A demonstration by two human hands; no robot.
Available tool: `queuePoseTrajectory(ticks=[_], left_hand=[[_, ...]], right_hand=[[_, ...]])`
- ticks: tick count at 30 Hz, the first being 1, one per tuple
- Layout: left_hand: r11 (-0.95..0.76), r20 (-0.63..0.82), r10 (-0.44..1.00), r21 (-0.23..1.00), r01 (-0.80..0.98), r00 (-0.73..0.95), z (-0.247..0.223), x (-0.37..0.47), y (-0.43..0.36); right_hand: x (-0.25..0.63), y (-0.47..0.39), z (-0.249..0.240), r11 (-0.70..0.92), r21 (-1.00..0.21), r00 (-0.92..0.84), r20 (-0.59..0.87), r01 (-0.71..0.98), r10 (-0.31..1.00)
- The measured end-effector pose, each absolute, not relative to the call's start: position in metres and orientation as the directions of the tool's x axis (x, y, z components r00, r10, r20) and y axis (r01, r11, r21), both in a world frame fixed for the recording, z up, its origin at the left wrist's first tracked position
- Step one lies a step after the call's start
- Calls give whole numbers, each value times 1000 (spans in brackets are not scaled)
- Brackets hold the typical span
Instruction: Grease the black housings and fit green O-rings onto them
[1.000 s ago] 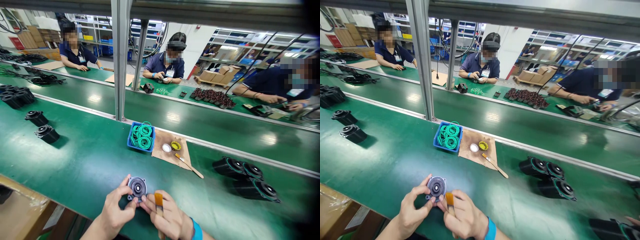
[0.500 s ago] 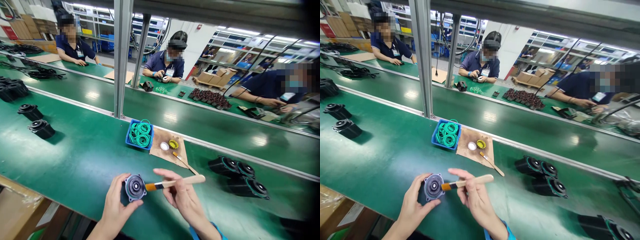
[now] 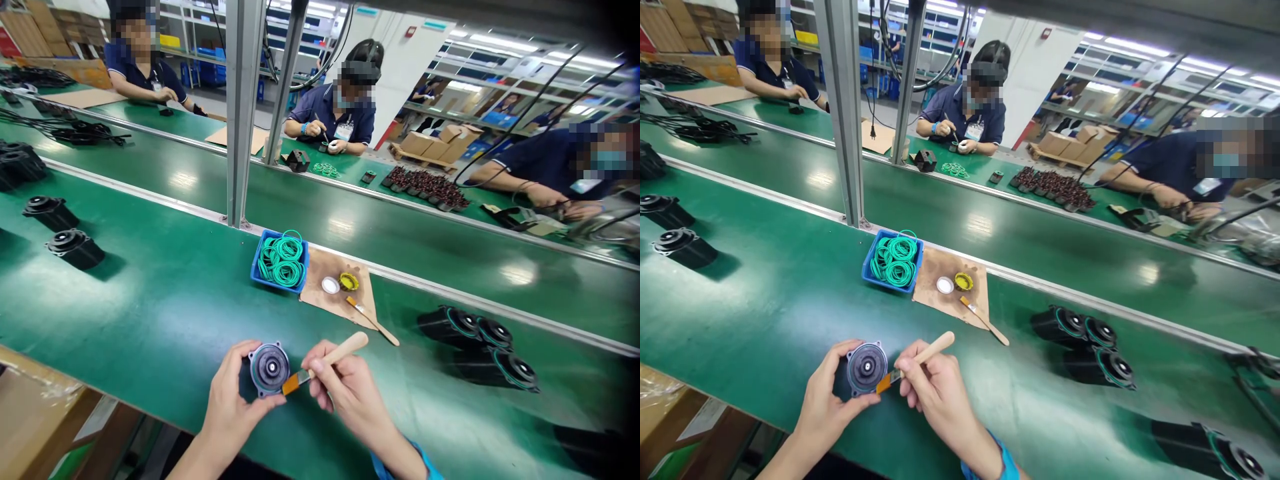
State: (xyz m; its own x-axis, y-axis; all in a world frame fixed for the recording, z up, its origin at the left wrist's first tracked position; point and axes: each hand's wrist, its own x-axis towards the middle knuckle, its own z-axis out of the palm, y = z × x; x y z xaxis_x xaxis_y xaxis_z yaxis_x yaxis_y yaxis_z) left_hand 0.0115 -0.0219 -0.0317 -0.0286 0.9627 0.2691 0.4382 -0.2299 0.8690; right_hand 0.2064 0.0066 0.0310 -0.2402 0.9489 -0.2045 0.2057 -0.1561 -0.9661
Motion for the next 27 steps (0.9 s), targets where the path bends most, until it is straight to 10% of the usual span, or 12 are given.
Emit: queuePoseTrajectory(ticks=[27], left_hand=[[-453,429,890,784,425,155,-19,17,-25]], right_hand=[[201,23,66,580,-751,-507,384,314,772]])
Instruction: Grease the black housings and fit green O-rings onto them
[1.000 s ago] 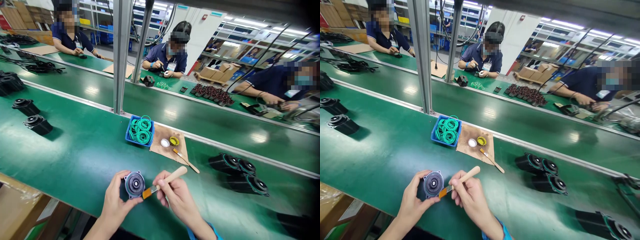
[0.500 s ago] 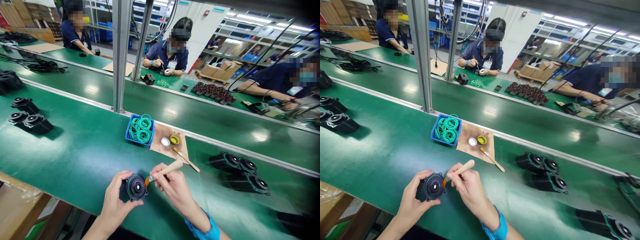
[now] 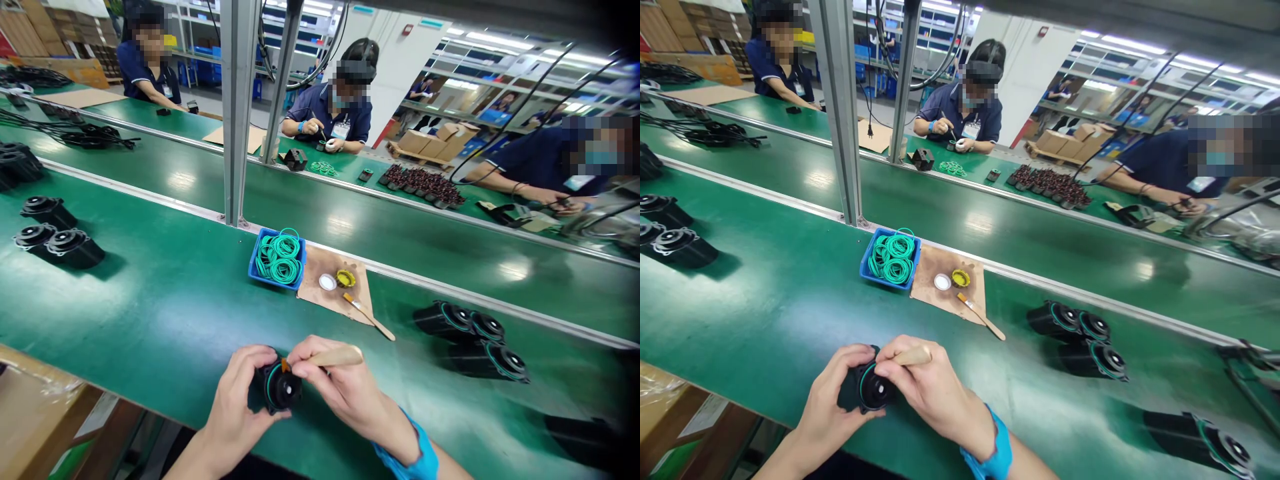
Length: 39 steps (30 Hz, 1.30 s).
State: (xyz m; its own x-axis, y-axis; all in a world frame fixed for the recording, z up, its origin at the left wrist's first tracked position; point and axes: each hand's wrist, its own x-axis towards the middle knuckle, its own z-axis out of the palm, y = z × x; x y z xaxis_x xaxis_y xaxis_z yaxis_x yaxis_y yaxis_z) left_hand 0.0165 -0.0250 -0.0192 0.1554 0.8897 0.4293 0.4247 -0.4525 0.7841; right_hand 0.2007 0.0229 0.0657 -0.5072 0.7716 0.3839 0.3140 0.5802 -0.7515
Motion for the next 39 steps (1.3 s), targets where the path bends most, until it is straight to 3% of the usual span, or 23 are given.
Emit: queuePoseTrajectory(ticks=[5,10,19,25,31,39], left_hand=[[-473,466,874,748,466,140,-17,23,-26],[-476,478,867,717,510,139,-20,29,-28],[-470,478,868,707,527,133,-21,34,-28],[-463,475,873,737,492,110,-16,34,-22],[-411,426,901,782,468,79,-12,33,-15],[-345,355,933,825,447,64,-9,28,-10]], right_hand=[[208,15,67,501,-810,-349,395,304,850],[211,11,64,519,-720,-263,448,461,855],[201,6,65,647,-591,-366,534,482,762],[200,-3,62,762,-460,-524,553,455,647],[205,-8,58,858,-339,-720,471,386,510],[215,-2,63,871,-326,-798,369,369,476]])
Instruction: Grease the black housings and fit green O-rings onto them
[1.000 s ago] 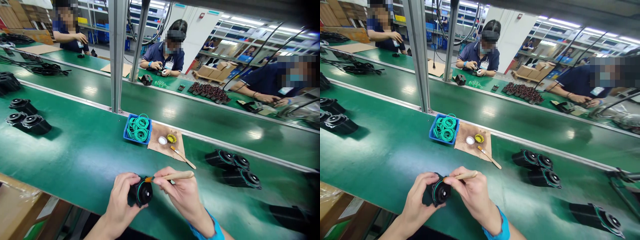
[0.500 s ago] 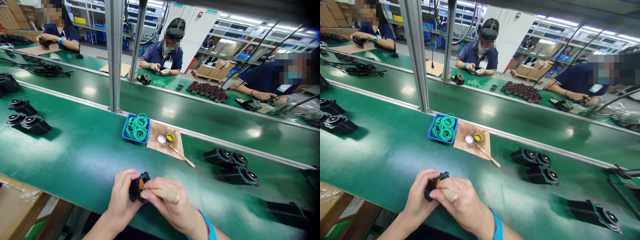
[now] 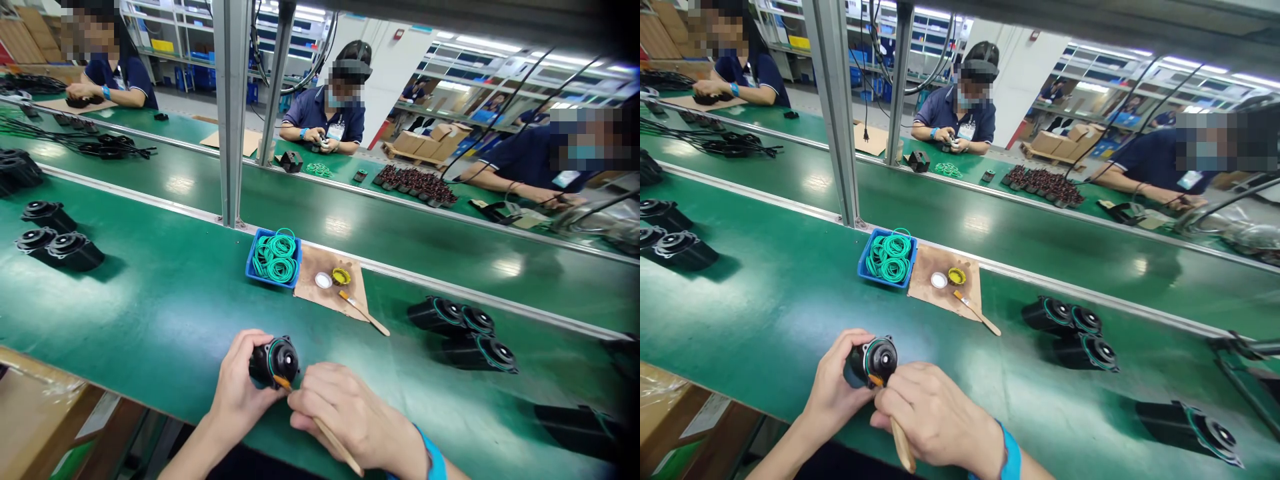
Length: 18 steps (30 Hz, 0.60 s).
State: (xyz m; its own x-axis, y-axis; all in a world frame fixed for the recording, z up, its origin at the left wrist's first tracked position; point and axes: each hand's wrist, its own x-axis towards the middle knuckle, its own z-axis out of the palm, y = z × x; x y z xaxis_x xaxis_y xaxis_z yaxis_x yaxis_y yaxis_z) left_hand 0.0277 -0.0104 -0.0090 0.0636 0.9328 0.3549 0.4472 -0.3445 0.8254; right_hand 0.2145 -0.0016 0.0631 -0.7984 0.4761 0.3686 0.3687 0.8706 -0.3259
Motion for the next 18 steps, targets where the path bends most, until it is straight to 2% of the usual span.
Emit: queuePoseTrajectory(ticks=[3,5,7,9,12,14,18], left_hand=[[-305,311,949,855,420,56,-8,25,-9],[-277,285,958,871,406,41,-9,21,-7],[-246,258,966,889,387,20,-12,17,-6],[-218,232,973,911,351,1,-16,12,-6],[-197,210,978,933,302,-9,-19,9,-8],[-228,241,970,919,323,-3,-19,10,-10],[-345,403,915,797,496,-10,-23,13,-17]], right_hand=[[218,7,67,868,-301,-798,356,395,487],[222,11,68,853,-321,-756,403,411,516],[228,12,67,799,-427,-650,472,422,596],[233,11,65,692,-594,-471,512,409,718],[234,7,61,518,-762,-250,454,390,855],[229,4,60,463,-770,-226,404,439,886],[209,0,57,497,-658,-282,411,566,867]])
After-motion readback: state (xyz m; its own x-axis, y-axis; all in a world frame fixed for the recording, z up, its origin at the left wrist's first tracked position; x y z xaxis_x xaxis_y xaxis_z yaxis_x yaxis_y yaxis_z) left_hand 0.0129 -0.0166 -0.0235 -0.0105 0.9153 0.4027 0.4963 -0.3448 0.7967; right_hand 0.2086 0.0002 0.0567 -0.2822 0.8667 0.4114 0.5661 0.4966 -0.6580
